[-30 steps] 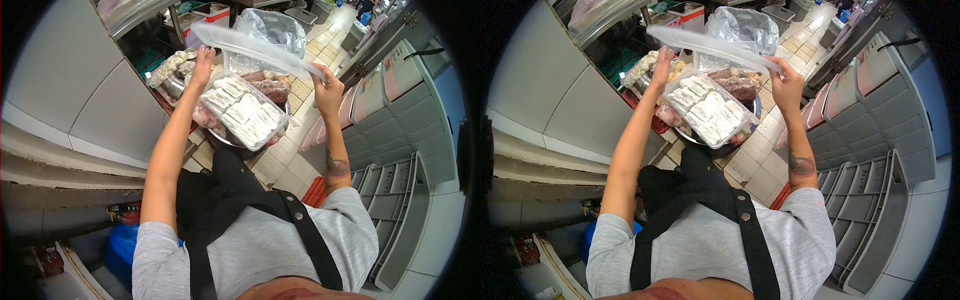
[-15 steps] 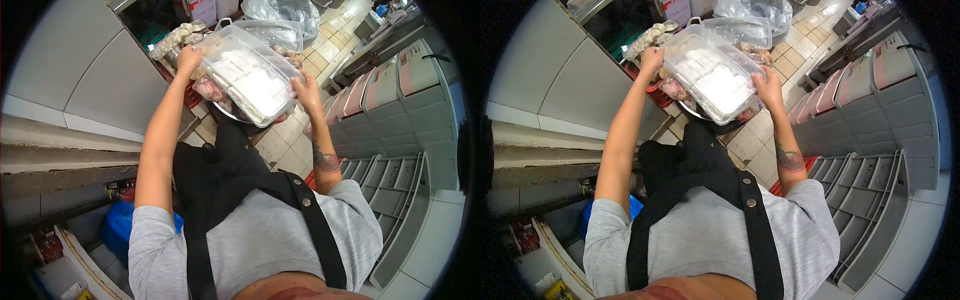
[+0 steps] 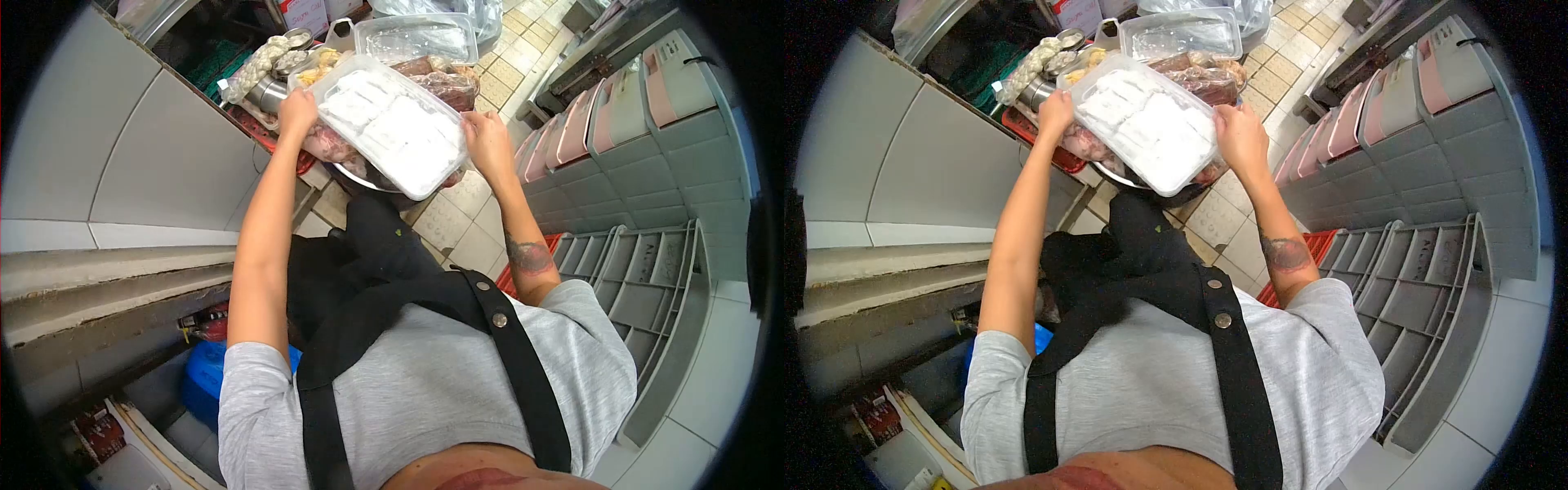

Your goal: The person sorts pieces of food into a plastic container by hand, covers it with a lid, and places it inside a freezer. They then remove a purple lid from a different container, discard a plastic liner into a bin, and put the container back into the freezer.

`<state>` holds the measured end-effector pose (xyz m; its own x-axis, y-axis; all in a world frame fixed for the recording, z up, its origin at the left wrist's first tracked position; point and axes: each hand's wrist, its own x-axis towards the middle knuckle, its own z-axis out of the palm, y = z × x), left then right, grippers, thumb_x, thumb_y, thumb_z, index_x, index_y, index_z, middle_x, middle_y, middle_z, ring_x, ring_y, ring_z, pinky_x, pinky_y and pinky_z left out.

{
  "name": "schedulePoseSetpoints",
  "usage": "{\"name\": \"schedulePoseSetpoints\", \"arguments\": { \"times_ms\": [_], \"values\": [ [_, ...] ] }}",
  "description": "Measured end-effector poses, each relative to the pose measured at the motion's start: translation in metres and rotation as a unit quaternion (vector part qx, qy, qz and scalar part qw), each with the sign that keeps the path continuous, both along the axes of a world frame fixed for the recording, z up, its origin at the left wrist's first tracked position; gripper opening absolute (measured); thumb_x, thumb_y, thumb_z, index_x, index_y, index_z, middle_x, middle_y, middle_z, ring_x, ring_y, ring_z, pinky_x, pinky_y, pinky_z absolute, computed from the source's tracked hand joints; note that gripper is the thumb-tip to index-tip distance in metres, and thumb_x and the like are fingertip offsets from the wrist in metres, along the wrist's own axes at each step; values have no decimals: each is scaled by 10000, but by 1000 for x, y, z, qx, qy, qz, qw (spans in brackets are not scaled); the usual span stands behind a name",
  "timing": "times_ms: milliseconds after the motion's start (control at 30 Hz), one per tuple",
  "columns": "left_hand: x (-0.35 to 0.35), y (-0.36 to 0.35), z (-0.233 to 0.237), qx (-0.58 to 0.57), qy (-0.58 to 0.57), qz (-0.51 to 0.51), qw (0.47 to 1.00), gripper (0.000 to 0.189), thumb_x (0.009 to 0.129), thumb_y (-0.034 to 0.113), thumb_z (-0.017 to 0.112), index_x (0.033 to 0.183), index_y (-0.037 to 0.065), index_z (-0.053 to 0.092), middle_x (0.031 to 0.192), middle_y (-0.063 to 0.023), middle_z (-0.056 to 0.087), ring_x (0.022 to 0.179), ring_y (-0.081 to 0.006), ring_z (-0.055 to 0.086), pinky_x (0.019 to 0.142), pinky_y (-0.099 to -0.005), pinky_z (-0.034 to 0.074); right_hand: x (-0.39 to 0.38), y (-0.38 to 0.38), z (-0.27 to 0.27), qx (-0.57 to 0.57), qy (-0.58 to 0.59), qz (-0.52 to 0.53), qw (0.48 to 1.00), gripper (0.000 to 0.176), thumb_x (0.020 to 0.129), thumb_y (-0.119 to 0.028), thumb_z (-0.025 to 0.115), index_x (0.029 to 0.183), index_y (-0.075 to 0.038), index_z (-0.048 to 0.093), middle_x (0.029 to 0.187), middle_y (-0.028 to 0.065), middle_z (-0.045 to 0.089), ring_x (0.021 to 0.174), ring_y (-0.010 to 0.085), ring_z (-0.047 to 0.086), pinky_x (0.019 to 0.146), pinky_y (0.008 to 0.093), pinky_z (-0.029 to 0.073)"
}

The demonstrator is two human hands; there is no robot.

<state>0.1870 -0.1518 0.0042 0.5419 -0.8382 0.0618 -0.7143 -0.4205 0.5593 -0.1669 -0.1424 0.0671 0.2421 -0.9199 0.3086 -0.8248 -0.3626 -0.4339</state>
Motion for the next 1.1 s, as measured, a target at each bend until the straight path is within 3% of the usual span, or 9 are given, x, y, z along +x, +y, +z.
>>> {"name": "schedulePoseSetpoints", "arguments": {
  "times_ms": [267,433,567,700,767,800,933,1033,1100],
  "values": [
    [17,-19,-7,65,8,-83,994,375,874,239,415,1060,-40,583,1063,-298,594,1036,-425,566,888,-465,447,-4,-2,-8,43,-25,0,999,261,899,-280,518,1011,-98,668,904,223,638,851,395,616,759,457,487],
    [19,-22,-36,5,-50,-95,994,379,895,260,413,965,-60,603,975,-298,616,965,-429,593,841,-474,458,-10,-12,-26,61,-37,27,997,283,907,-288,505,1005,-72,659,849,227,645,826,403,622,752,472,485],
    [2,-1,3,89,14,-77,993,399,917,274,379,968,-61,590,988,-303,613,974,-436,587,836,-478,457,-14,-30,-30,110,-93,23,989,404,879,-412,529,982,-48,672,811,228,647,796,372,646,733,411,499],
    [16,18,-28,33,-59,-99,993,495,926,341,312,1051,-47,593,1049,-302,596,1042,-458,542,905,-493,409,-31,-60,-33,165,-19,-29,986,565,844,-548,527,931,-12,685,774,217,652,765,323,657,712,378,497],
    [-11,53,3,29,15,-33,999,531,922,381,296,1062,-21,613,1068,-283,597,1041,-469,531,915,-502,392,-36,-72,-40,152,-16,-24,988,655,821,-607,538,961,19,670,742,191,652,736,273,658,686,364,490],
    [-21,68,9,23,37,-11,999,532,922,386,299,1058,-18,617,1071,-281,597,1038,-469,532,911,-502,394,-34,-75,-43,182,-64,-23,981,593,853,-565,536,927,8,670,626,78,596,552,156,561,514,310,432],
    [-18,79,-13,-21,96,23,995,530,940,385,304,1051,-25,621,1046,-279,608,1019,-459,543,881,-493,402,-27,-74,-42,335,-222,19,916,410,918,-468,511,886,-76,627,536,-93,400,412,25,255,378,225,158],
    [-19,75,-18,-53,139,19,989,517,946,371,308,1045,-28,622,1027,-276,616,1006,-452,553,864,-484,411,-34,-83,-50,332,-214,39,918,492,889,-492,541,836,-20,670,646,-4,575,522,96,458,463,272,350],
    [-17,72,-21,-59,151,21,987,513,949,359,311,1036,-39,622,1015,-276,620,988,-443,567,847,-473,421,-35,-83,-46,363,-211,23,907,500,875,-513,550,805,-33,671,628,-13,569,497,98,455,446,274,347]
  ]
}}
